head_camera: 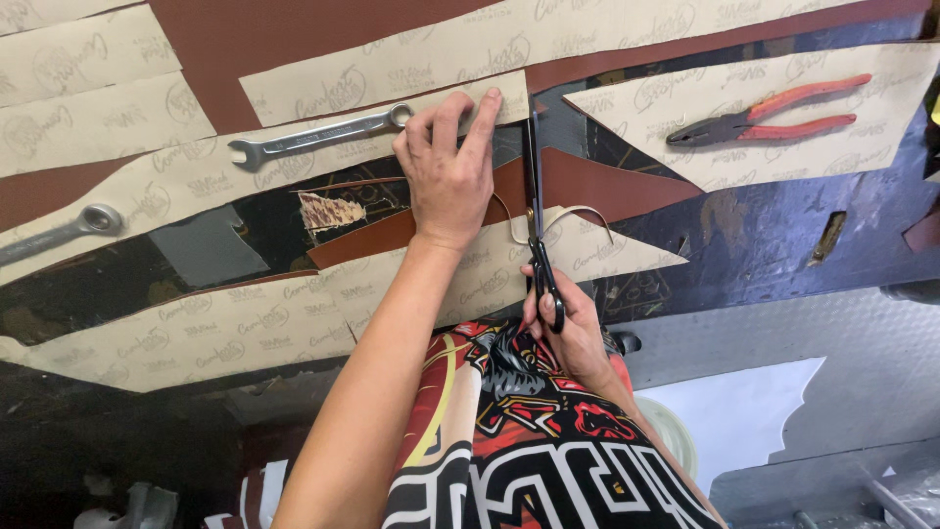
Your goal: The person uses shears to cut long strips from a large sheet of brown leather on a workbench. They repeatedly align the leather, cut along straight lines, and separate the cut strips from the main sheet. Wrenches and pliers are visible on the table but are not used.
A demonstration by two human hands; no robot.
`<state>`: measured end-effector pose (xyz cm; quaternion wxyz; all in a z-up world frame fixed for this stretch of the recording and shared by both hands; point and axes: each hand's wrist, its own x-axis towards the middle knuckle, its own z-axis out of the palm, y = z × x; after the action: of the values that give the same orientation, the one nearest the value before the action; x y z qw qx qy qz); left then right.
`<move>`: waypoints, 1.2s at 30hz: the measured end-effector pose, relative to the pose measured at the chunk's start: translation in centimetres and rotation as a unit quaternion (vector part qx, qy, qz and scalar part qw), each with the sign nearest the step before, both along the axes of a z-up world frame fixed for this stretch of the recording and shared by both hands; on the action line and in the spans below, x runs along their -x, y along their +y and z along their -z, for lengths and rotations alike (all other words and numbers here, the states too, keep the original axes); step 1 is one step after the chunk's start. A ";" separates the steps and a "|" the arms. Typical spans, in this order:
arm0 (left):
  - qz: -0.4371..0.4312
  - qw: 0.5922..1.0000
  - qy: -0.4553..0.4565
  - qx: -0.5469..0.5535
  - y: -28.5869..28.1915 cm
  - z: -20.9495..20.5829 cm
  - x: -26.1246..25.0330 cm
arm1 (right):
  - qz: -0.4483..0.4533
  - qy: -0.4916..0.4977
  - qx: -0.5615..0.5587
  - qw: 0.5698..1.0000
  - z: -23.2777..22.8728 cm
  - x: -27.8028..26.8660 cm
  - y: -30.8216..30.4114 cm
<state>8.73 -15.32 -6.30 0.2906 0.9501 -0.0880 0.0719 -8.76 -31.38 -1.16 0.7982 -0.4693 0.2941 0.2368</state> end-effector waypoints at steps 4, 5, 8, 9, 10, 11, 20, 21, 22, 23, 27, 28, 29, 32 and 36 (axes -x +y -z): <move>0.002 1.000 -0.002 -0.004 0.0 0.2 0.0 | -0.002 -0.004 0.004 1.000 0.0 -0.5 -0.2; 0.001 1.000 -0.002 -0.002 0.0 0.2 0.0 | -0.004 -0.001 0.009 1.000 0.1 -0.6 -0.2; 0.000 1.000 -0.002 -0.001 0.0 0.2 0.0 | -0.013 0.007 0.030 0.999 0.0 -0.7 -0.3; 0.001 1.000 -0.003 -0.004 0.0 0.2 0.1 | -0.017 0.004 0.040 0.999 0.0 -0.7 -0.3; 0.001 1.000 -0.002 -0.009 0.0 0.1 0.1 | -0.021 0.003 0.049 0.999 -0.1 -0.7 -0.4; 0.000 1.000 -0.001 -0.006 0.0 0.1 0.1 | -0.023 0.013 0.050 0.998 -0.1 -0.7 -0.5; -0.001 1.000 0.002 -0.003 0.0 -0.2 -0.1 | -0.045 0.000 0.046 0.998 -0.5 -1.2 -1.0; -0.001 1.000 0.003 -0.002 0.0 -0.1 -0.1 | -0.046 -0.009 0.046 0.998 -0.4 -1.4 -1.0; 0.000 1.000 0.005 -0.001 0.0 -0.1 0.0 | -0.046 -0.017 0.045 0.998 -0.4 -1.3 -0.9; 0.000 1.000 0.007 0.002 0.0 -0.1 0.1 | -0.041 -0.014 0.042 0.998 -0.4 -1.2 -0.8; 0.000 1.000 0.005 -0.003 0.0 -0.1 -0.1 | -0.027 0.007 0.050 0.998 -0.3 -1.5 -0.6; 0.000 1.000 0.007 -0.009 0.0 -0.2 -0.1 | -0.023 0.021 0.056 0.998 -0.5 -1.4 -0.6; 0.000 1.000 0.007 -0.006 0.0 -0.2 0.0 | -0.025 0.025 0.056 0.998 -0.5 -1.4 -0.6; 0.000 1.000 0.008 -0.001 0.0 -0.1 -0.1 | -0.028 0.024 0.055 0.998 -0.6 -1.7 -0.6; 0.001 1.000 0.012 -0.004 0.0 -0.2 0.1 | -0.024 0.018 0.050 0.998 -1.2 -2.1 -0.4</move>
<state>8.65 -15.33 -6.06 0.2875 0.9521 -0.0857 0.0602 -6.65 -31.80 0.09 0.7622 -0.5113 0.3092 0.2491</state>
